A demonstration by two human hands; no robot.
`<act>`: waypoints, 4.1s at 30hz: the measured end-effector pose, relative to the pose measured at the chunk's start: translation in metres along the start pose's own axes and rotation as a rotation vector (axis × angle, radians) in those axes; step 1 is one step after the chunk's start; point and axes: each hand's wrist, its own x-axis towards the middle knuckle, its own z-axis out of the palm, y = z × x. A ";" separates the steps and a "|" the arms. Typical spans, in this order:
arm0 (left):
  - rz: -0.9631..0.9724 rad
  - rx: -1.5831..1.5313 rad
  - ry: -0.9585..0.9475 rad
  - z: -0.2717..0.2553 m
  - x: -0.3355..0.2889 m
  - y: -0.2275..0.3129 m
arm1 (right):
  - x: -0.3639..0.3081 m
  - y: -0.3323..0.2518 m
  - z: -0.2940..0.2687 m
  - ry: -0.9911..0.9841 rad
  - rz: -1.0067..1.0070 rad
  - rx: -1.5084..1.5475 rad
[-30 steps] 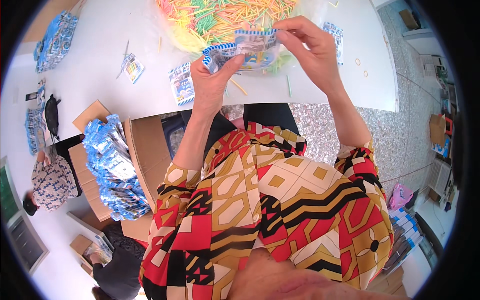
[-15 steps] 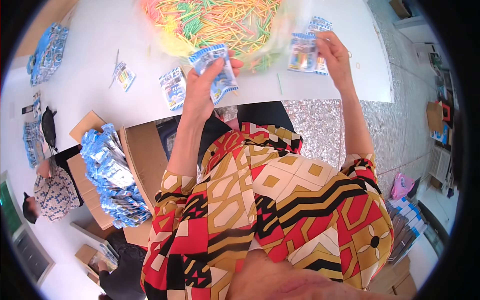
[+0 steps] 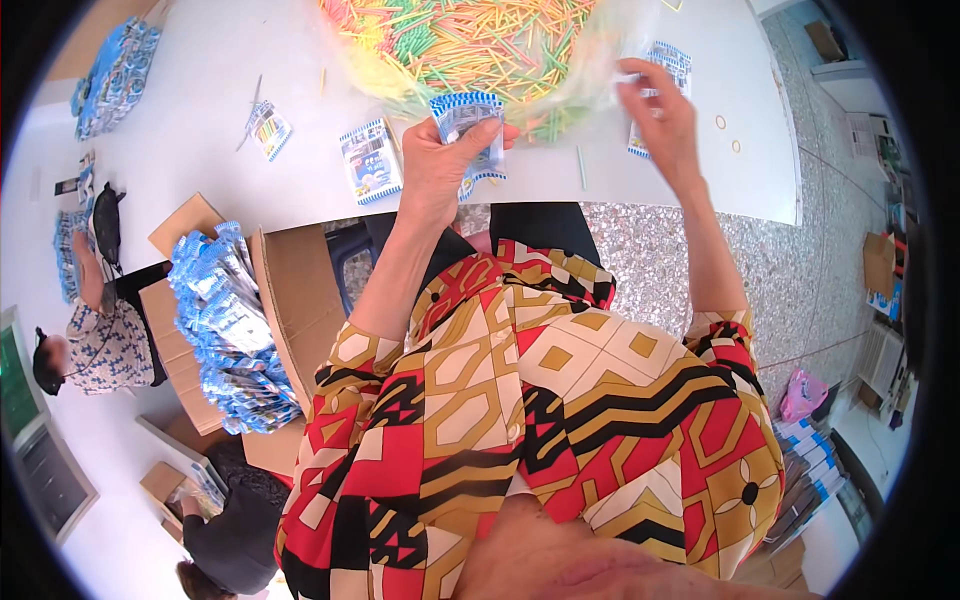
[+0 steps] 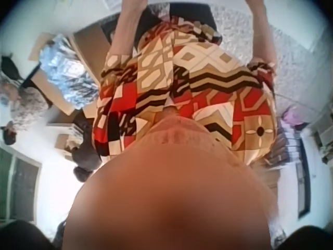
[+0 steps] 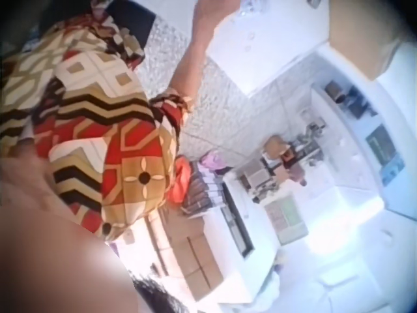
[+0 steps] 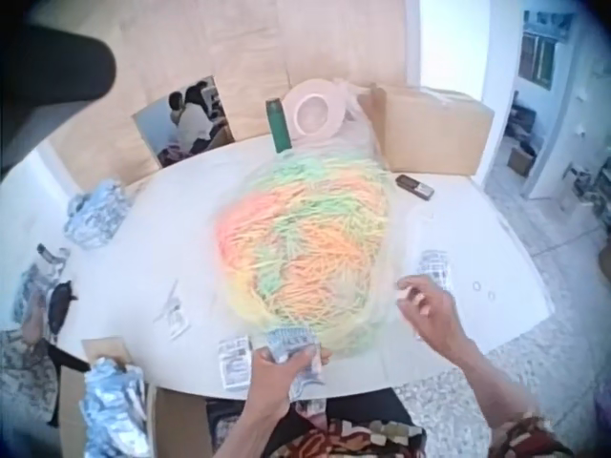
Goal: Packing colorful rubber bands into individual small plastic bags.
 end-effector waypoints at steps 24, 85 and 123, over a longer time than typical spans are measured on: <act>0.218 0.154 0.021 -0.012 -0.016 0.003 | 0.009 -0.086 0.046 -0.288 -0.435 0.240; 0.218 -0.161 0.098 -0.017 -0.018 0.015 | 0.067 -0.105 0.057 -0.662 -0.435 -0.074; 0.148 -0.202 0.028 -0.021 -0.024 0.009 | 0.034 -0.123 0.038 -0.627 -0.645 0.149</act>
